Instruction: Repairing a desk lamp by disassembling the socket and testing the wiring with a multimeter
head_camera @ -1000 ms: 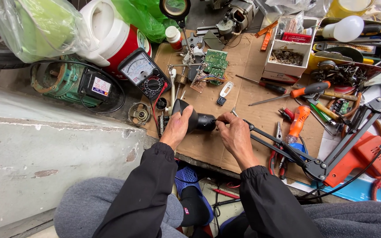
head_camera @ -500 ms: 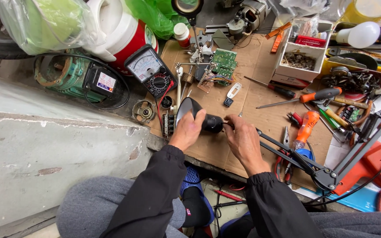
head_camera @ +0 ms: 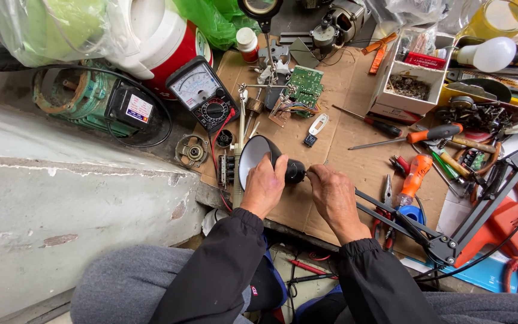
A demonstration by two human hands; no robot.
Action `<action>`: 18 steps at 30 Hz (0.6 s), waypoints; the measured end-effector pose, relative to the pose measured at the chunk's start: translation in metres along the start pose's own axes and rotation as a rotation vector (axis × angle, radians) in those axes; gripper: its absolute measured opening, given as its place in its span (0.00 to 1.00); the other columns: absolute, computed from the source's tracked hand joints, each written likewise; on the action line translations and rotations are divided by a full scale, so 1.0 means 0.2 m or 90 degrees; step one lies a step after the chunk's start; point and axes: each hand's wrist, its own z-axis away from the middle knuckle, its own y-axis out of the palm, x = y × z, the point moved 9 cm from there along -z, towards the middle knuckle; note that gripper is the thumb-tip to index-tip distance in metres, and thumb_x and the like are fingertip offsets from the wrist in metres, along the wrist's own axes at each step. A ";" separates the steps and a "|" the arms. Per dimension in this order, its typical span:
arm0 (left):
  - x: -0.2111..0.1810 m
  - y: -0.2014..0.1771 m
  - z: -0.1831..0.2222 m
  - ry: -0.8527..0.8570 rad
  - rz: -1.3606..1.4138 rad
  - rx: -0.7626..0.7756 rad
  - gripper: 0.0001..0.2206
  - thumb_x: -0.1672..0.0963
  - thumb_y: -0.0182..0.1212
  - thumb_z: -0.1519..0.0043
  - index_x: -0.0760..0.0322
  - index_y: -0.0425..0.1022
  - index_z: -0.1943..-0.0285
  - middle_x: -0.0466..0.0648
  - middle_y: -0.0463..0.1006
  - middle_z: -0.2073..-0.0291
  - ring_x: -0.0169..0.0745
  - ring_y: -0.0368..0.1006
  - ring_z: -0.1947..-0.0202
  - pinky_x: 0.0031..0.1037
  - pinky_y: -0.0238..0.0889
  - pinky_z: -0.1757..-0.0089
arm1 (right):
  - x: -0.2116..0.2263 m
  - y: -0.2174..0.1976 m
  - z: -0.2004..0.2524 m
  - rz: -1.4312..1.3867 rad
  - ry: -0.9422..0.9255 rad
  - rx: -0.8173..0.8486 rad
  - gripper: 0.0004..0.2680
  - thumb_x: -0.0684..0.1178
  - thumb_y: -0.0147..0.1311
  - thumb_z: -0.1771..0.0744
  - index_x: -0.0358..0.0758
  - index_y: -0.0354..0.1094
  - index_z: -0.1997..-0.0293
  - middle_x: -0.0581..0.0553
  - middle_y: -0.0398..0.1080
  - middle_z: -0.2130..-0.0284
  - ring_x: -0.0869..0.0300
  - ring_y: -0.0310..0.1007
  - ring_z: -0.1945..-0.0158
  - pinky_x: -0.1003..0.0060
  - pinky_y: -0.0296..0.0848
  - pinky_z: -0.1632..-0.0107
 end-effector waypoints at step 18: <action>-0.16 0.19 0.16 0.164 -0.149 -0.026 0.21 0.48 0.42 0.23 0.69 0.73 0.41 0.71 0.85 0.61 0.77 0.85 0.55 0.60 0.78 0.53 | 0.20 -0.27 0.04 -0.128 0.060 0.000 0.11 0.50 0.50 0.26 0.38 0.80 0.44 0.28 0.76 0.39 0.28 0.72 0.34 0.32 0.70 0.34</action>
